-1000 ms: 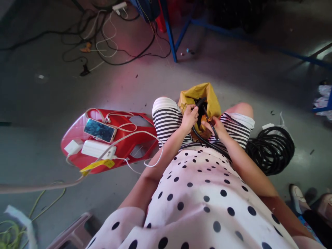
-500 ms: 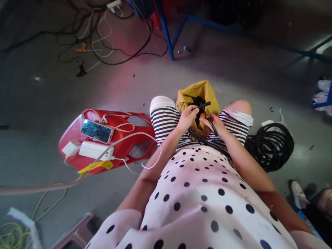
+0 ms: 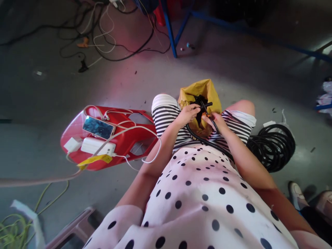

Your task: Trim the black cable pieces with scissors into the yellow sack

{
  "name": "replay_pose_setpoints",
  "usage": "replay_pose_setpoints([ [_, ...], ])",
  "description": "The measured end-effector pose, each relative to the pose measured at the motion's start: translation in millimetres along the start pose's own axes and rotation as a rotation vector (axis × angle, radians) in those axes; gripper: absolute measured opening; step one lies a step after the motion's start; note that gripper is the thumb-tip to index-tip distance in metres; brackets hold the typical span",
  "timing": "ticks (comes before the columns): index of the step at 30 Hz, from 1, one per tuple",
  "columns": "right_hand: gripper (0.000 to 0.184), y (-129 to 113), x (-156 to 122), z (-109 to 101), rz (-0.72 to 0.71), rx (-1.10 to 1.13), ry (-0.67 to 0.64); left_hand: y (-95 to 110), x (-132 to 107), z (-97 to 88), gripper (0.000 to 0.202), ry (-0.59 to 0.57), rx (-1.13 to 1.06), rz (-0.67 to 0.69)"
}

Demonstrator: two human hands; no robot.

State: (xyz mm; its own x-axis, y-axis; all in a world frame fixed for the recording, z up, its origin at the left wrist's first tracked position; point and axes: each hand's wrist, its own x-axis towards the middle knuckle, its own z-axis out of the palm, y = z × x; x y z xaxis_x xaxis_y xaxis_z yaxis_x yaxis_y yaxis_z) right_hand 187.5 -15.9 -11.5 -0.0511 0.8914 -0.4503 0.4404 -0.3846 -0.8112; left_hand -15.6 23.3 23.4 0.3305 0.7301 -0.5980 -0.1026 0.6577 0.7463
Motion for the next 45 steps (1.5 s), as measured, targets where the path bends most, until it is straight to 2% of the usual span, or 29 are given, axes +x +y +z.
replay_pose_setpoints([
  [4,0.078,4,15,2,0.025,0.058,-0.081,-3,9,-8.4,0.012,-0.046,0.034,-0.029],
  [8,0.078,9,30,9,0.062,-0.059,0.033,-8,24,-12.5,0.015,0.015,-0.005,-0.04],
  [13,0.073,15,35,20,0.175,0.016,0.059,-16,39,-11.0,0.018,0.097,-0.071,-0.048],
  [19,0.07,18,37,17,0.171,0.075,0.063,-20,39,-7.6,0.014,-0.062,-0.033,-0.141],
  [20,0.069,16,37,16,0.177,0.12,0.05,-20,40,-7.2,0.014,-0.036,-0.066,-0.122],
  [23,0.068,11,30,8,0.215,0.29,0.012,-16,43,-9.4,0.023,0.182,-0.263,-0.031],
  [25,0.069,8,16,2,0.233,0.406,-0.064,-12,46,-13.9,0.031,0.293,-0.396,0.013],
  [28,0.069,7,-16,0,0.22,0.492,-0.254,-6,49,-19.1,0.031,0.342,-0.511,0.074],
  [30,0.067,8,-36,6,0.207,0.48,-0.326,-3,48,-16.1,0.029,0.351,-0.553,0.113],
  [32,0.065,8,-49,16,0.184,0.46,-0.265,0,45,-6.2,0.028,0.353,-0.577,0.132],
  [36,0.067,8,-51,28,0.077,0.392,-0.008,3,29,22.5,0.027,0.365,-0.517,0.157],
  [40,0.067,6,-39,22,0.078,0.398,-0.021,1,10,34.4,0.02,0.303,-0.318,0.143],
  [45,0.079,6,-26,7,0.046,0.322,-0.007,-4,-4,25.6,0.008,0.187,-0.133,0.143],
])
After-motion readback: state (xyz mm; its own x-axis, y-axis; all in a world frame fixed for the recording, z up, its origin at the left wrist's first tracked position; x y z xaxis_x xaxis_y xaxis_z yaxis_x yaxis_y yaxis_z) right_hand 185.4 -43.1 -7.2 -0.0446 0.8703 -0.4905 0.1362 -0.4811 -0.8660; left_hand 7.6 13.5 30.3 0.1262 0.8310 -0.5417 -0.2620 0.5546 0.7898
